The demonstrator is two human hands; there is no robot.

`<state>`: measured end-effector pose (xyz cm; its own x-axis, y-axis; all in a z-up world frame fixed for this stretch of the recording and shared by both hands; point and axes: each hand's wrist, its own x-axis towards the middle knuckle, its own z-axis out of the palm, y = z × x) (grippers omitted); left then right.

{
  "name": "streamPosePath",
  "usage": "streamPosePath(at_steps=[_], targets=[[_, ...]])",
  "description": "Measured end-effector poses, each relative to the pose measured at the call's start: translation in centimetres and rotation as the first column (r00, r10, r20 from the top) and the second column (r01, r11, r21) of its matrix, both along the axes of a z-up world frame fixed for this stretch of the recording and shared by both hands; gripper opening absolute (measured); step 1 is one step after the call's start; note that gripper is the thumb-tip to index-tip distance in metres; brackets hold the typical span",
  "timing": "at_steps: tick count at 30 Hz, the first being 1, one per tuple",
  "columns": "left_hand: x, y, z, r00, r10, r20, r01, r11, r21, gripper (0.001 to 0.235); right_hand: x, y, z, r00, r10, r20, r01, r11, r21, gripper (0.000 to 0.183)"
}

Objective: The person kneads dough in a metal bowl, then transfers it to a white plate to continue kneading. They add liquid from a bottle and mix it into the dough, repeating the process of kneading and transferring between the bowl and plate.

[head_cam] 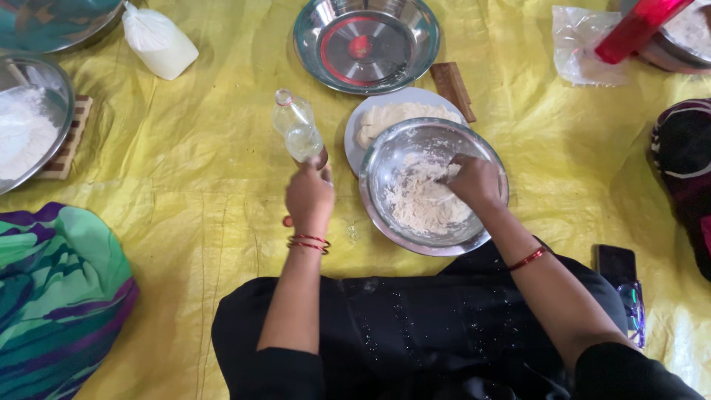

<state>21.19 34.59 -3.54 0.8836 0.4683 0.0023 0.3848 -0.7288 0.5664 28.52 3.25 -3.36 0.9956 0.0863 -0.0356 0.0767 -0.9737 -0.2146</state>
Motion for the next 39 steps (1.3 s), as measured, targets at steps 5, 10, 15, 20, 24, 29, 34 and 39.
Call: streamPosePath(at_steps=[5,10,15,20,24,29,34,39], targets=[[2.7,3.0,-1.3,0.877,-0.027,0.481,0.012,0.999,0.034,0.112,-3.9,2.5,-3.6,0.884,0.466,-0.037,-0.442,0.808,-0.388,0.057],[7.1,3.3,-5.1,0.768,0.103,0.632,0.049,0.975,-0.217,0.128,0.8,2.0,-6.9,0.935,0.264,-0.235,-0.338,0.862,-0.377,0.047],[9.6,4.5,-7.1,0.690,0.246,0.680,0.150,0.871,-0.467,0.109,4.6,-0.7,-2.6,0.985,-0.054,-0.163,0.127,0.865,0.485,0.026],[10.5,5.1,-8.2,0.706,0.166,0.688,0.222,0.871,-0.438,0.084,2.7,-0.4,0.7,0.990,-0.025,-0.141,0.063,0.959,0.275,0.033],[10.2,4.7,-7.6,0.716,0.045,0.696,0.177,0.954,-0.244,0.068,2.4,0.1,0.0,0.941,0.112,-0.319,0.115,0.780,0.614,0.033],[8.6,2.4,-5.9,0.788,-0.196,0.584,0.146,0.980,0.133,0.082,2.5,-1.0,-2.0,0.960,0.053,-0.275,0.182,0.629,0.756,0.026],[6.8,0.8,-3.1,0.699,-0.487,0.523,0.343,0.871,0.352,0.074,2.1,0.0,-3.1,0.850,-0.074,-0.521,0.526,0.138,0.839,0.019],[5.6,-0.9,-0.6,0.664,-0.668,0.336,0.384,0.691,0.613,0.053,2.3,2.4,-5.3,0.728,0.286,-0.623,0.604,-0.697,0.387,0.034]])
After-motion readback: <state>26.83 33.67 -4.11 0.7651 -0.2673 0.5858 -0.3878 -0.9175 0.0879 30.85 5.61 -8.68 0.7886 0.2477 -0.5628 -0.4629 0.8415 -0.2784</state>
